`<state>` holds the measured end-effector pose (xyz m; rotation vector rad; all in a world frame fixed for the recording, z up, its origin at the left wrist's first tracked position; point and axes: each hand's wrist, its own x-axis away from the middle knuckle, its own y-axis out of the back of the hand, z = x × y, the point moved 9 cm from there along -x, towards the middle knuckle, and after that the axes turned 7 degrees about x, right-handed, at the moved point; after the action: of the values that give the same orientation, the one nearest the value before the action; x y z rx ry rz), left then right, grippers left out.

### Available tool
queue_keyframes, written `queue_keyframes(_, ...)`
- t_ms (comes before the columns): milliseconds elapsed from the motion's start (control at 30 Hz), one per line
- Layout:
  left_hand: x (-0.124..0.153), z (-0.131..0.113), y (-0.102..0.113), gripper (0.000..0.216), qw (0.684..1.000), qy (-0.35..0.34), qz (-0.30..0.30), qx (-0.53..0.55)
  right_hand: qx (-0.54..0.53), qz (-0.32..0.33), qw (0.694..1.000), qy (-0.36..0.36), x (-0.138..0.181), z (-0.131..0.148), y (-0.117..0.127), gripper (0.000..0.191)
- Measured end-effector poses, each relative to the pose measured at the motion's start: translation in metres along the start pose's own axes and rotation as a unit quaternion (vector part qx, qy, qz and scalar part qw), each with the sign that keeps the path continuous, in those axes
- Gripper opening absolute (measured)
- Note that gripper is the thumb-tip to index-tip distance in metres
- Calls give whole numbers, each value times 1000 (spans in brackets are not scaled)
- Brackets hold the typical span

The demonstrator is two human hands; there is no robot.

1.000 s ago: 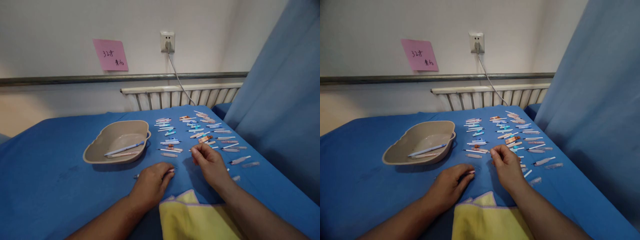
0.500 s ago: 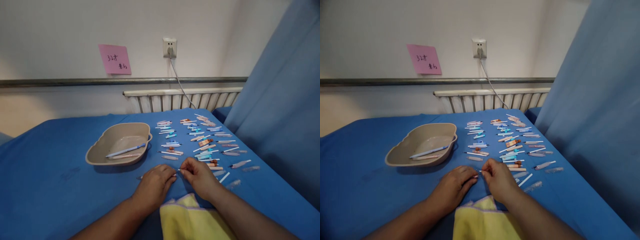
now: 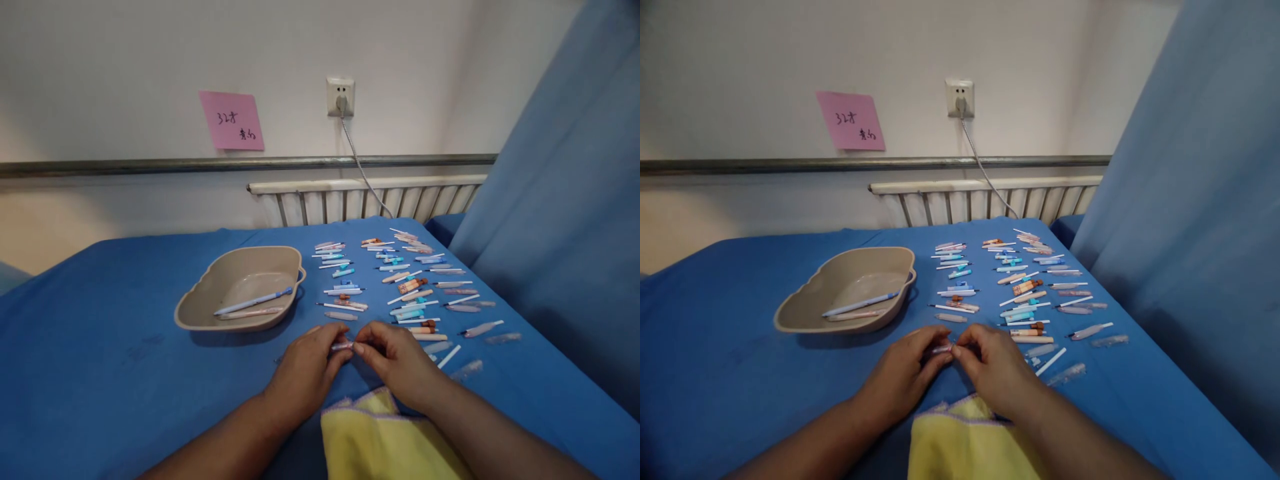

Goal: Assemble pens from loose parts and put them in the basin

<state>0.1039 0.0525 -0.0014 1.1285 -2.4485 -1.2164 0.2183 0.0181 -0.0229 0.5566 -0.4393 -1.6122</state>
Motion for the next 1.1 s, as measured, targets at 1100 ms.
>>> queue_keyframes(1100, 4, -11, -8, 21, 998, 2, 61, -29, 59, -17, 996, -64, 3, -12, 10, 23)
